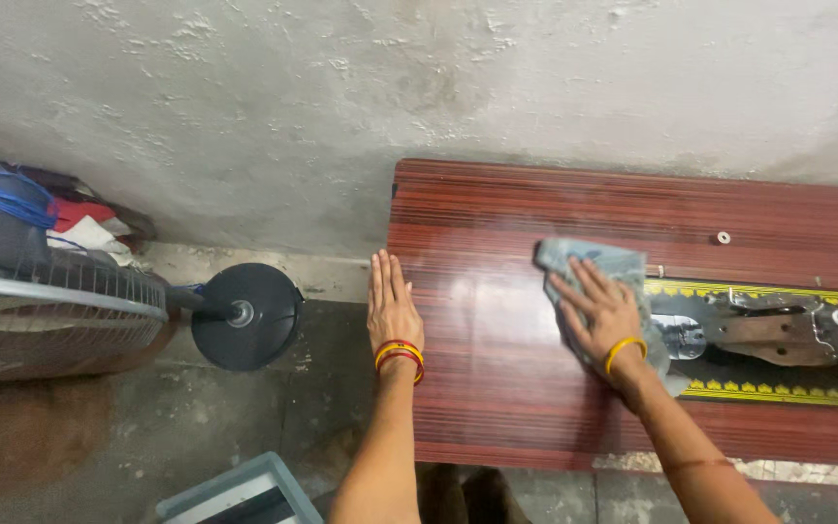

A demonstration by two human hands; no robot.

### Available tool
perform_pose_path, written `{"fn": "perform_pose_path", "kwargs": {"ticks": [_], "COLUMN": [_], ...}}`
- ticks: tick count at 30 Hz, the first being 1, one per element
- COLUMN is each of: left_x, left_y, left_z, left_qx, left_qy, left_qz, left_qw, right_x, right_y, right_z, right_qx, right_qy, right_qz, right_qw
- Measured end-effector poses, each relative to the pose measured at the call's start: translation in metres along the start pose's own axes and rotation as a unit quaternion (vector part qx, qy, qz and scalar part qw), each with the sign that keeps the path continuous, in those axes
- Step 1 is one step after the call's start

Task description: The person wipes the wooden table and the black sewing machine with a cloth, then handles the drive belt at the base of the machine. The person cleans the table surface, the machine body, and the handwheel, then inspects the belt.

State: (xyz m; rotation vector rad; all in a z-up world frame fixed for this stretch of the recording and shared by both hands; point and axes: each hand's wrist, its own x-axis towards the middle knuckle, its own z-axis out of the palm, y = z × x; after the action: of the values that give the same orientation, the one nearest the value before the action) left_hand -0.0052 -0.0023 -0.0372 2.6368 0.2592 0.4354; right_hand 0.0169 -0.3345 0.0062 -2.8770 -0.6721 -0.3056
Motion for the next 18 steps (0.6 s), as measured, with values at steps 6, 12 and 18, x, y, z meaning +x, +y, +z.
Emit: {"fn": "perform_pose_path", "kwargs": {"ticks": [6, 12, 18], "left_x": [0.004, 0.006, 0.006], "left_y": [0.003, 0.001, 0.003], "left_z": [-0.008, -0.006, -0.012], "left_qx": [-0.009, -0.010, -0.032], "left_qy": [-0.027, -0.026, -0.031], "left_qz": [-0.020, -0.017, -0.017], "left_qw": [0.999, 0.999, 0.999], "right_x": [0.142, 0.193, 0.125], "right_y": [0.003, -0.111, -0.173], "right_z": [0.067, 0.090, 0.056], "right_qx": [-0.075, -0.045, 0.030], "right_qy": [0.066, 0.033, 0.012], "right_qz": [0.204, 0.068, -0.084], "right_qw": [0.974, 0.996, 0.996]}}
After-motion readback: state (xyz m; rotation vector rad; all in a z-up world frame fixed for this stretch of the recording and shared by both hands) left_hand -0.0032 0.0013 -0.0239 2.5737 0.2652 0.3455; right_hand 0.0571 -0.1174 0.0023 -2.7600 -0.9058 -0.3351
